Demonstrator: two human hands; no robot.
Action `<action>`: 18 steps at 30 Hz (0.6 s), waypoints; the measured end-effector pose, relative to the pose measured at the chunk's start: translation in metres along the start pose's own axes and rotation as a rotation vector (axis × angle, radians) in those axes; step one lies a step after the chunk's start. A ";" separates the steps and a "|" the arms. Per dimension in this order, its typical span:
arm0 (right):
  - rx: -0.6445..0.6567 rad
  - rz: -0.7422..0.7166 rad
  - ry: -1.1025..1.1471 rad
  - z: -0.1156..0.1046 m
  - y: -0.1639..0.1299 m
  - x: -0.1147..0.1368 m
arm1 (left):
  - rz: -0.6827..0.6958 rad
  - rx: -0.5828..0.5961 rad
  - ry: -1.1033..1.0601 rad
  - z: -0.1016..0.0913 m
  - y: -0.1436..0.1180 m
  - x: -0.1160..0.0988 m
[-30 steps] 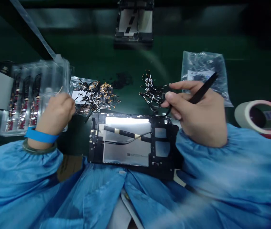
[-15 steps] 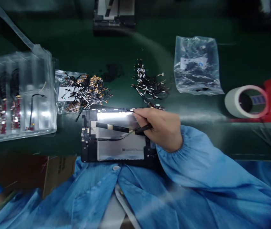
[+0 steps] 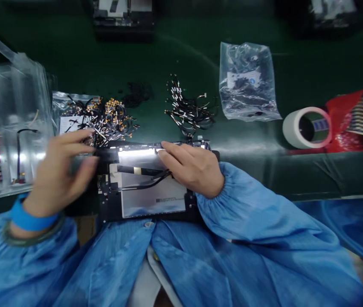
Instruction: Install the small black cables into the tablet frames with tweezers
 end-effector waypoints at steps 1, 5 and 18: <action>0.001 0.001 -0.005 0.000 0.000 0.000 | 0.088 0.052 0.025 0.010 0.013 -0.005; 0.019 0.019 0.010 0.000 0.002 0.000 | 0.339 0.216 0.136 0.043 0.050 -0.022; 0.101 0.039 0.025 -0.017 -0.005 0.000 | 0.378 0.253 0.289 0.046 0.056 -0.029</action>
Point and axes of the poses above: each hand's wrist, its own y-axis towards the middle knuckle, its own z-axis out of the palm, x = y × z, the point moved 3 cm from there along y, towards the middle knuckle, and after that the axes turned 10 degrees about x, right-handed, at the moved point
